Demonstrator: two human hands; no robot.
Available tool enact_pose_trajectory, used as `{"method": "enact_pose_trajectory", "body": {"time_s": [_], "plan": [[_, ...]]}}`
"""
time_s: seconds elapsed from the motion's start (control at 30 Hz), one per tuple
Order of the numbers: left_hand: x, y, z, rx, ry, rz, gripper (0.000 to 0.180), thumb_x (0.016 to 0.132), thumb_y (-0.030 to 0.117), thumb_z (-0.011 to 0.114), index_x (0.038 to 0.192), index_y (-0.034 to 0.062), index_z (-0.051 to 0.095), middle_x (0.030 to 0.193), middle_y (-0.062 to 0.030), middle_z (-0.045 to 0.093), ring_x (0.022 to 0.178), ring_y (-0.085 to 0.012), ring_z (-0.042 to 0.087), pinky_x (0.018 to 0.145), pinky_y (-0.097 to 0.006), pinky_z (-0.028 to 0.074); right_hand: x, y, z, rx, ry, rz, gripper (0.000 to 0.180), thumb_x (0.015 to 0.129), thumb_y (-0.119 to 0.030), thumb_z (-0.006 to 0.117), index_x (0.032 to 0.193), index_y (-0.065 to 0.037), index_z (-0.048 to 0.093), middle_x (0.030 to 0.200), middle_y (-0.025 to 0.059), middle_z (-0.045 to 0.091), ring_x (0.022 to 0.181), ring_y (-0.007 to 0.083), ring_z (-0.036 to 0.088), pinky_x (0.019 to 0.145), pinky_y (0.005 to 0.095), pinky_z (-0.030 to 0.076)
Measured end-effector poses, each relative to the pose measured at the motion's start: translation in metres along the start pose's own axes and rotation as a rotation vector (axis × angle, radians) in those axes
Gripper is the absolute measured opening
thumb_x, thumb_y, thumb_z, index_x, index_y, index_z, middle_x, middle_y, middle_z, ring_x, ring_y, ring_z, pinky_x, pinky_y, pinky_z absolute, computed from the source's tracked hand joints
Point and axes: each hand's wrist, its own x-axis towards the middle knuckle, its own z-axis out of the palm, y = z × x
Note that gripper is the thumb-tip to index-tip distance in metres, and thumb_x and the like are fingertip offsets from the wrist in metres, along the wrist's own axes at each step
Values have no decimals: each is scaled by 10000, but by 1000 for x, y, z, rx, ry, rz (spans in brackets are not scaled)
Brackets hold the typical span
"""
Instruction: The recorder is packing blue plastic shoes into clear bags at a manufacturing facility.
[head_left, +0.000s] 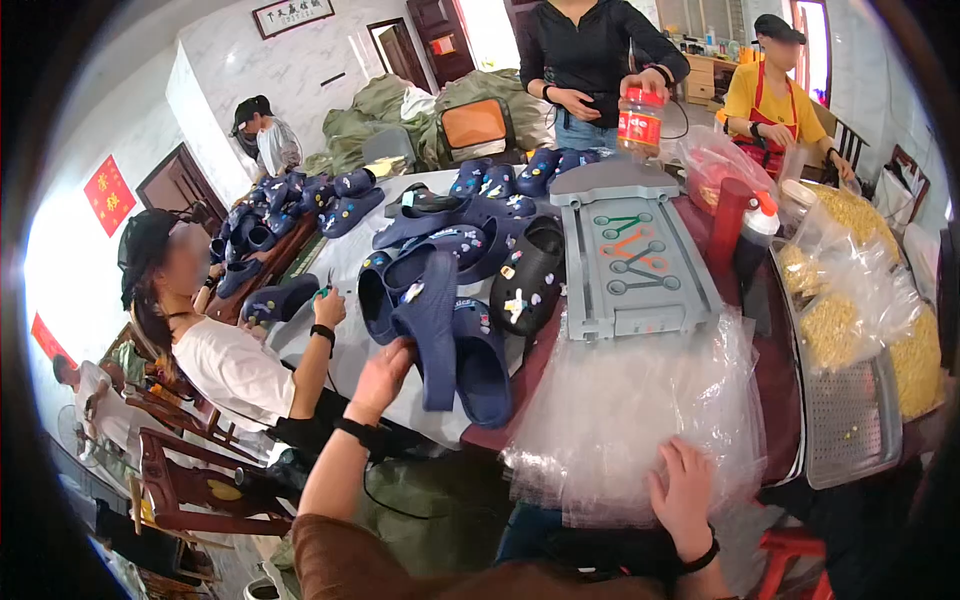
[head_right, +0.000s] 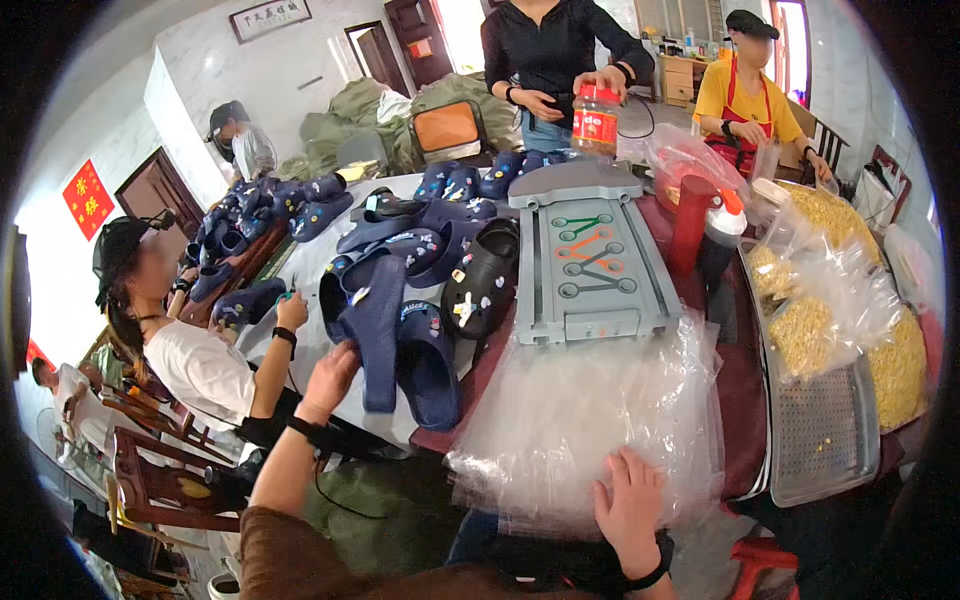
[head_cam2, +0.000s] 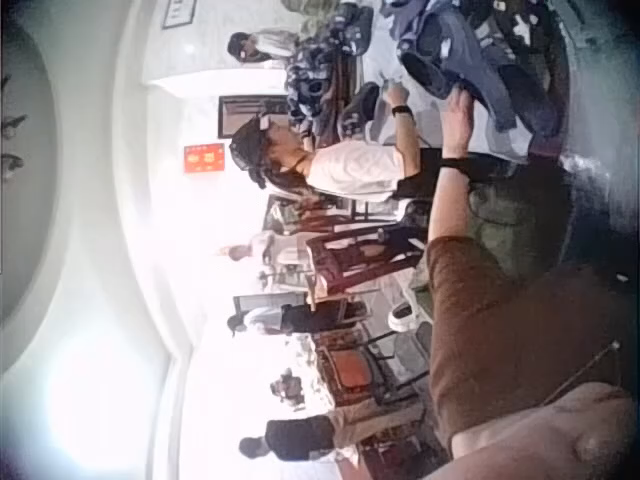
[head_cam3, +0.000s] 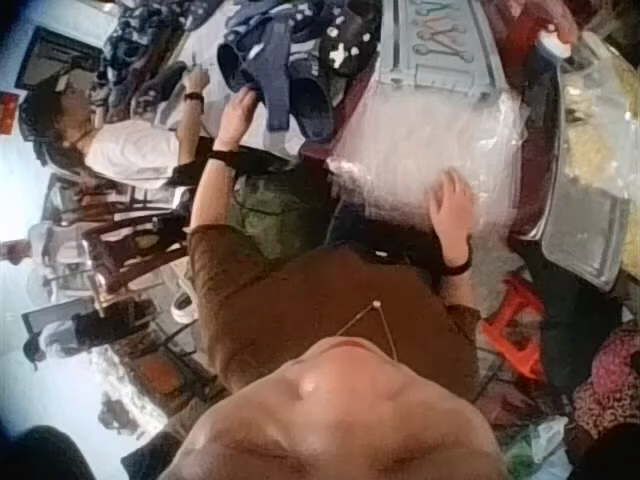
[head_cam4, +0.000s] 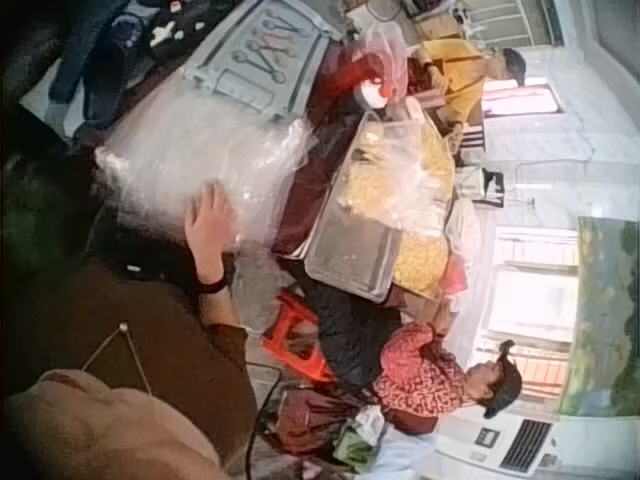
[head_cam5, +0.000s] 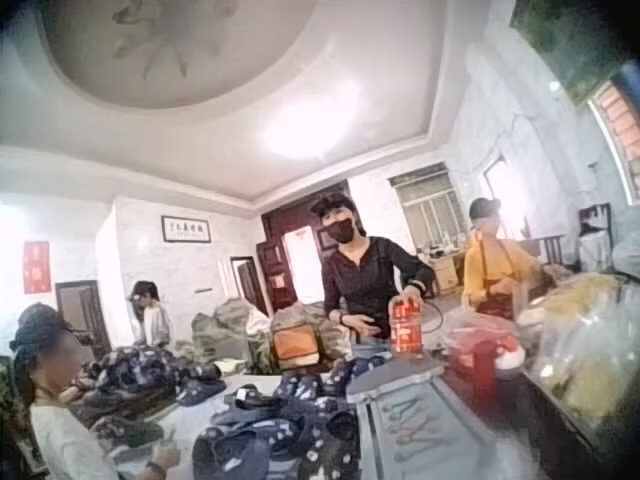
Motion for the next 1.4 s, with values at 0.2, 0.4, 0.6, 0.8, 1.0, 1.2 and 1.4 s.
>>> {"method": "enact_pose_trajectory", "body": {"time_s": [0.2, 0.4, 0.6, 0.8, 1.0, 1.2, 1.4], "plan": [[-75, -10, 55, -331, 55, -435, 347, 876, 82, 620, 1217, 22, 647, 1282, -228, 639, 1159, -441, 609, 975, -464, 500, -6, -6, -5, -83, -20, -43, 543, 850, -263, 728, 1313, -19, 582, 1371, 193, 557, 1257, 409, 512, 1054, 526, 396], [-66, 33, 80, -1324, 109, -988, 652, 1036, 518, 488, 1485, 45, 483, 1360, -49, 629, 1271, -252, 555, 1123, -330, 363, 12, -54, -47, -92, -100, -193, 569, 843, -294, 754, 1315, -20, 590, 1369, 213, 553, 1328, 416, 476, 1092, 536, 384], [-66, 55, 97, -915, 111, -839, 763, 831, 397, 835, 1375, -54, 545, 1262, -129, 676, 1148, -239, 643, 1008, -369, 502, 94, -144, -32, 138, -193, -620, 521, 854, -364, 760, 1270, -72, 643, 1335, 156, 585, 1252, 369, 547, 1038, 467, 458], [-62, 74, 82, -1306, 150, -930, 535, 878, 277, 770, 1281, -39, 612, 1180, -94, 687, 1046, -184, 640, 943, -341, 506, 149, -193, 86, 70, -281, -539, 589, 809, -440, 789, 1239, -61, 652, 1315, 193, 570, 1190, 403, 562, 975, 485, 493], [-64, 89, 75, -1273, 237, -964, 467, 886, 224, 742, 1251, -42, 620, 1143, -83, 684, 995, -174, 633, 910, -319, 504, 146, -190, 149, -58, -344, -293, 601, 747, -468, 842, 1171, -76, 676, 1321, 225, 533, 1057, 408, 621, 906, 492, 531], [-67, 107, 63, -1353, 449, -999, 467, 898, 198, 721, 1275, -49, 599, 1149, -82, 675, 998, -176, 639, 913, -319, 507, 151, -169, 143, 373, 18, -368, 356, 796, -315, 827, 939, -55, 630, 970, 116, 647, 859, 344, 650, 753, 413, 539], [-38, 171, 24, -1599, 570, -855, 527, 930, 150, 672, 1390, -43, 502, 1275, -119, 618, 1132, -211, 610, 1004, -361, 482, 131, -138, 57, 1428, -272, 248, 275, 969, -255, 736, 1006, -14, 611, 996, 39, 656, 882, 99, 609, 798, 285, 543]]}}
